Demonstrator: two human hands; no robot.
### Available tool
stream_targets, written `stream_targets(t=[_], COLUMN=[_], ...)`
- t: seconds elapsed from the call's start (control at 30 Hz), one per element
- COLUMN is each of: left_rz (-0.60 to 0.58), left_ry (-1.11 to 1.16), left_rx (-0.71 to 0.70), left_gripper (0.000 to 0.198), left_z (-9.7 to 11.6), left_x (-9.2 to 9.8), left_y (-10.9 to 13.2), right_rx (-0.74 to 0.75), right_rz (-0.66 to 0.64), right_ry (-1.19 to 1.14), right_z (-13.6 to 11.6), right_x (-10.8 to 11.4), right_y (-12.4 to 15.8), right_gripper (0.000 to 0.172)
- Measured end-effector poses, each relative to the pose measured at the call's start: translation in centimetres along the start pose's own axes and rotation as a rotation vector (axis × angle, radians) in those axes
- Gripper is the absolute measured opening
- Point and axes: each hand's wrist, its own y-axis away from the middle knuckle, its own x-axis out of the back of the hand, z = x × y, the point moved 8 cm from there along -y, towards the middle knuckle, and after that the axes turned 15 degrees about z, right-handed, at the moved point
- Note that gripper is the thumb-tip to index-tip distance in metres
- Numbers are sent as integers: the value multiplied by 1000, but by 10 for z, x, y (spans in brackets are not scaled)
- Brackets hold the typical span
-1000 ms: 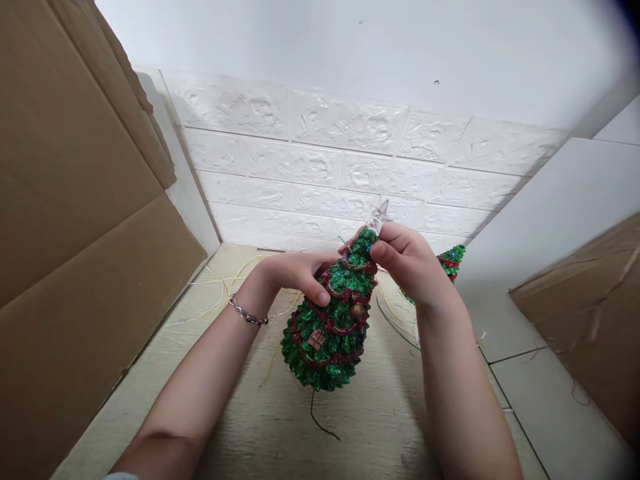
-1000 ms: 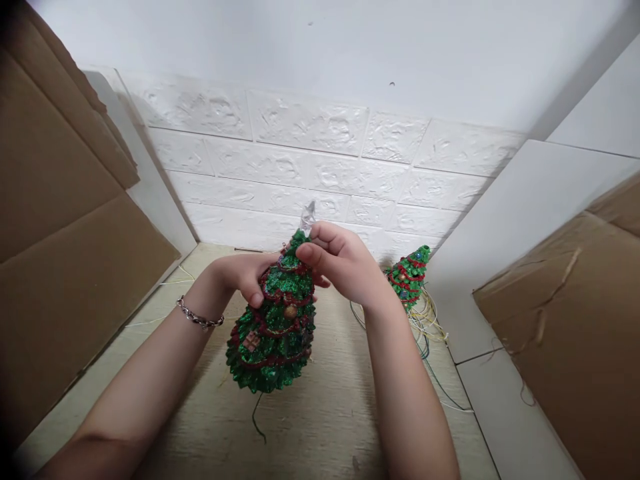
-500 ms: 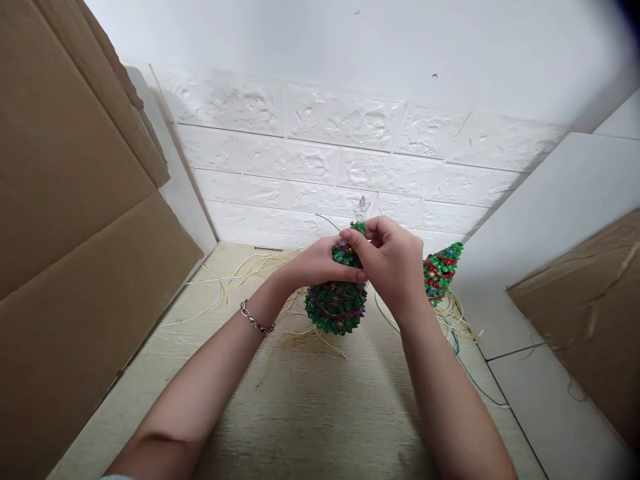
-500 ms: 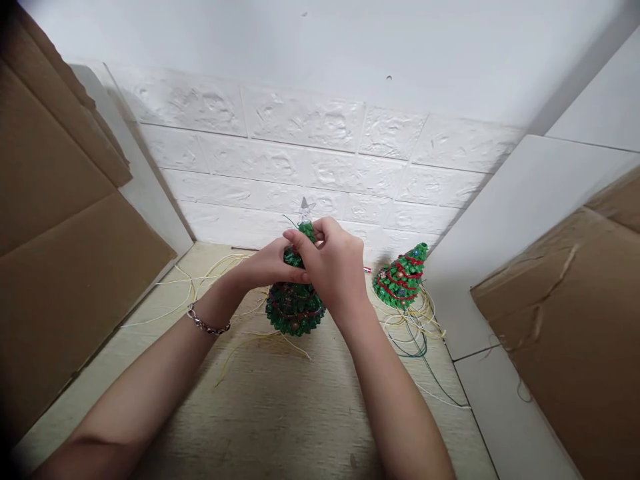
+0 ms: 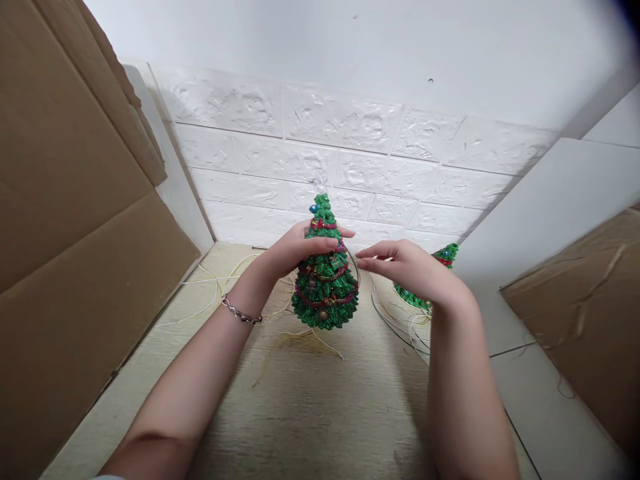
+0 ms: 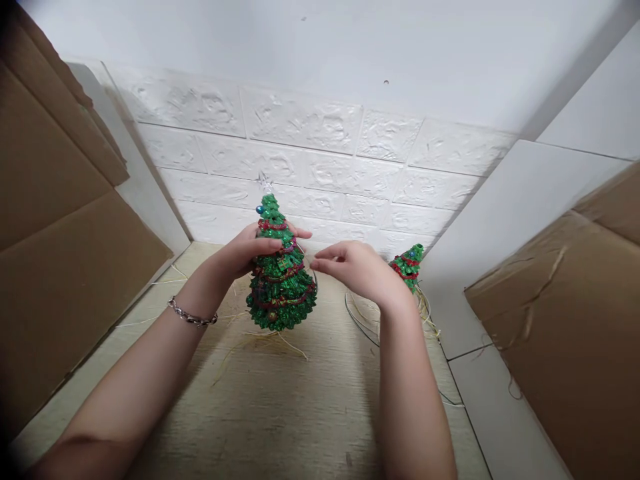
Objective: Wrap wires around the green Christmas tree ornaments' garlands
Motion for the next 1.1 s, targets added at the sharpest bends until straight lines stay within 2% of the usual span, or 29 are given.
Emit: stream_targets(t=[0.07,0.17,0.27,0.33,0.5,0.63,0.73,0.93,1.03,1.1], left_rz=[2,22,60,86,166,258,306,266,217,177], left_ry=[54,41,-20,-53,-38,-5,5,1,-14,-28], left_rx=[16,-1,-43,-54,-26,-55,-80,-5,56,72], left_gripper=[57,59,58,58,61,58,54,60,62,61], left_z=[0,-1,0,0,-3,1,5,-3,-12,-17], left_x=[4,11,16,20,35,51,58,52,43,36], left_y=[-1,-3,-6,-8,-11,-12,-11,-12,-13,-13], right_rx=[-9,-51,-103,-132,-149,-55,-30,-231,-214,-178], right_rz=[-112,-98,-2,13,-139,-166,-206,-229,-193,-115], right_ry=[-48,-108,-133,-173,-243,-283,-326,-655,-837,-898], right_z=[0,5,14,22,36,30,27,29,12,1], right_x=[-15,-25,-17,-8,9,22,19,-7,-18,-22], right_y=[-1,-8,-14,-14,-4,2,4,1,-2,-6], right_gripper=[22,19,23,25,26,25,28,32,31,29])
